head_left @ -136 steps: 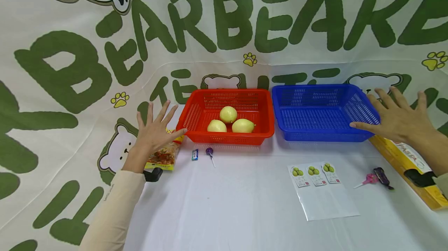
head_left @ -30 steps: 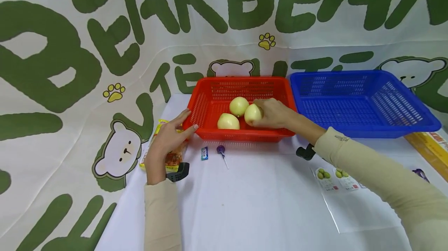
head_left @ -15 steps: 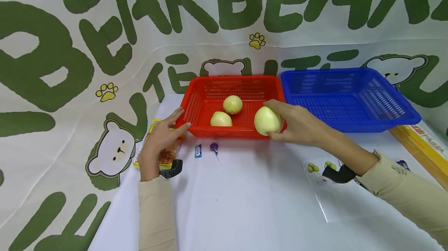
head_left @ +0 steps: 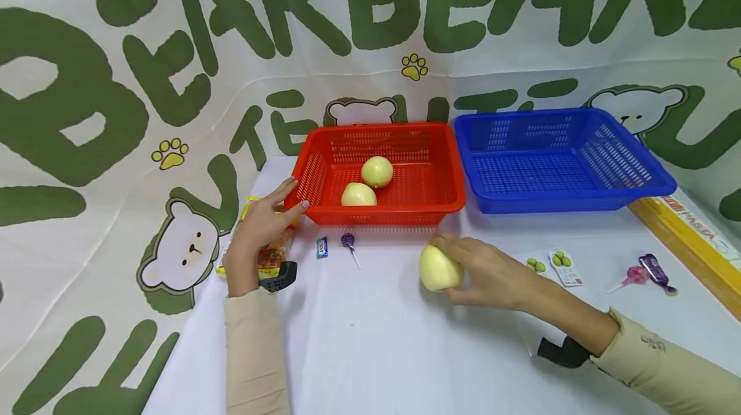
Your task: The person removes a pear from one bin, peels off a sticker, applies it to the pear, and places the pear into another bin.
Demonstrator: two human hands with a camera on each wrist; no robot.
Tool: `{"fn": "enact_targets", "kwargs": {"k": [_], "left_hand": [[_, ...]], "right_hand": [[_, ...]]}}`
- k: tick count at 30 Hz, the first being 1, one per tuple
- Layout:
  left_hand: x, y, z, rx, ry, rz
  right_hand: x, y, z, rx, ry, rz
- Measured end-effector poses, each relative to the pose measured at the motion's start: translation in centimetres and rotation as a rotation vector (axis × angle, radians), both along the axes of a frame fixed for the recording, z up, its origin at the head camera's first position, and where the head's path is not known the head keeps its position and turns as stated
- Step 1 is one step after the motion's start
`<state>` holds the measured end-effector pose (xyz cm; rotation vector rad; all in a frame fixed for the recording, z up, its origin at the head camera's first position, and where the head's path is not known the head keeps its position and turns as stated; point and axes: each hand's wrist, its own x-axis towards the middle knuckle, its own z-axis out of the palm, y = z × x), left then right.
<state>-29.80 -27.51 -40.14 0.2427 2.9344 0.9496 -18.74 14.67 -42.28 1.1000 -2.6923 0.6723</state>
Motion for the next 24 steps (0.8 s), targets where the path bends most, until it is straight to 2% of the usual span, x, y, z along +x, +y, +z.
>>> {"fn": "enact_targets", "kwargs": {"k": [7,16,21,24], "left_hand": [[0.0,0.0,-0.1,-0.003,0.003,0.006],[-0.2,0.3,0.0,-0.020,0.011,0.002],[-0.2,0.3,-0.1,-0.035,0.010,0.007],[-0.1,0.2,0.0,-0.050,0.026,0.010]], "right_hand": [[0.1,-0.3,-2.3,0.021,-0.036,0.010],[0.1,0.0,-2.5,0.072,-0.062,-0.043],[0.2,0.3,-2.5,0.089,-0.039,-0.029],[0.4,0.5,-2.2,0.103,-0.057,-0.027]]}}
